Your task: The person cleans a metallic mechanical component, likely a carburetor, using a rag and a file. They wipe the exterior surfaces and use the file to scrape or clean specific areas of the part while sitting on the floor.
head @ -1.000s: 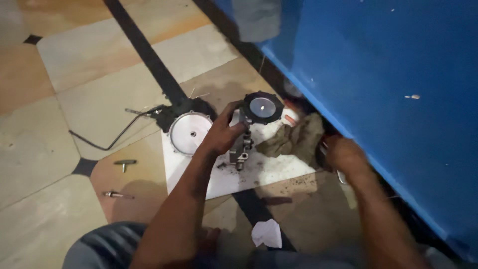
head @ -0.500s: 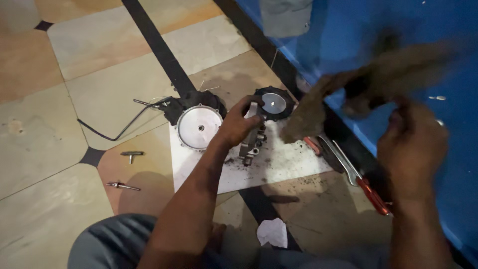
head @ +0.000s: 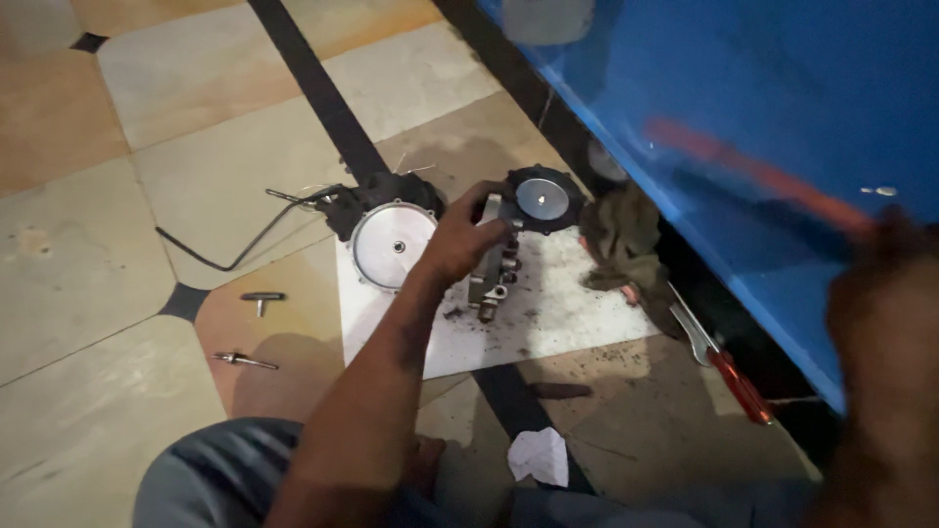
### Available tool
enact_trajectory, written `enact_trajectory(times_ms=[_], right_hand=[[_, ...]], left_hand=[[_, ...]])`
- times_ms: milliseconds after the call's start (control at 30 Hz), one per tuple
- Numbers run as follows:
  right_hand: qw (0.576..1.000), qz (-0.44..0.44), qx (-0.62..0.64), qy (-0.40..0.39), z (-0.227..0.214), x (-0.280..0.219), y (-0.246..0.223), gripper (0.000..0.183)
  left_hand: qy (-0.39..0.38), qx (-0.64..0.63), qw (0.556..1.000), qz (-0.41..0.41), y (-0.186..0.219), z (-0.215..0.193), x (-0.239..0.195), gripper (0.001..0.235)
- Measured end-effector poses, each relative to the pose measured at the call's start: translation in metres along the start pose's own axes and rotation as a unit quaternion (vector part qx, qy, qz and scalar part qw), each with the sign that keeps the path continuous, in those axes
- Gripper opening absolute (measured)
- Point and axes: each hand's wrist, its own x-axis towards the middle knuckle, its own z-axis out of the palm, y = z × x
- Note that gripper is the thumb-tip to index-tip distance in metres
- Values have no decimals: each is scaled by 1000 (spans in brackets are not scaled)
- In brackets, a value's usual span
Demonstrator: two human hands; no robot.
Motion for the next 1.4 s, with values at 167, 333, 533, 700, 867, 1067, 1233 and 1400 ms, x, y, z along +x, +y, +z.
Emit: enact_trajectory(times_ms=[167, 333, 533, 700, 867, 1067, 1233, 1400], right_hand=[[905, 49, 415, -80, -4, -1, -49, 41], [869, 213, 397, -206, 58, -66, -112, 41], [808, 135, 531, -215, 121, -103, -141, 24], [861, 32, 478, -169, 142, -122, -160, 22], [679, 211, 641, -287, 143, -118, -165, 16], [511, 350, 681, -391, 165, -110, -155, 25], [641, 282, 624, -347, 153, -120, -157, 25], [492, 305, 685, -442, 171, -106, -146, 27]], left_hand=[[22, 59, 998, 24, -2, -1, 1, 47], [40, 68, 996, 47, -5, -1, -2, 43], [21, -28, 999, 26, -7, -14, 1, 42], [-18, -44, 999, 20, -9, -22, 6, 45], [-34, -32, 999, 24, -8, -19, 8, 50], [-128, -7, 992, 5, 6, -8, 9, 58], [-128, 26, 991, -4, 11, -3, 9, 63], [-171, -25, 985, 19, 2, -3, 10, 64]])
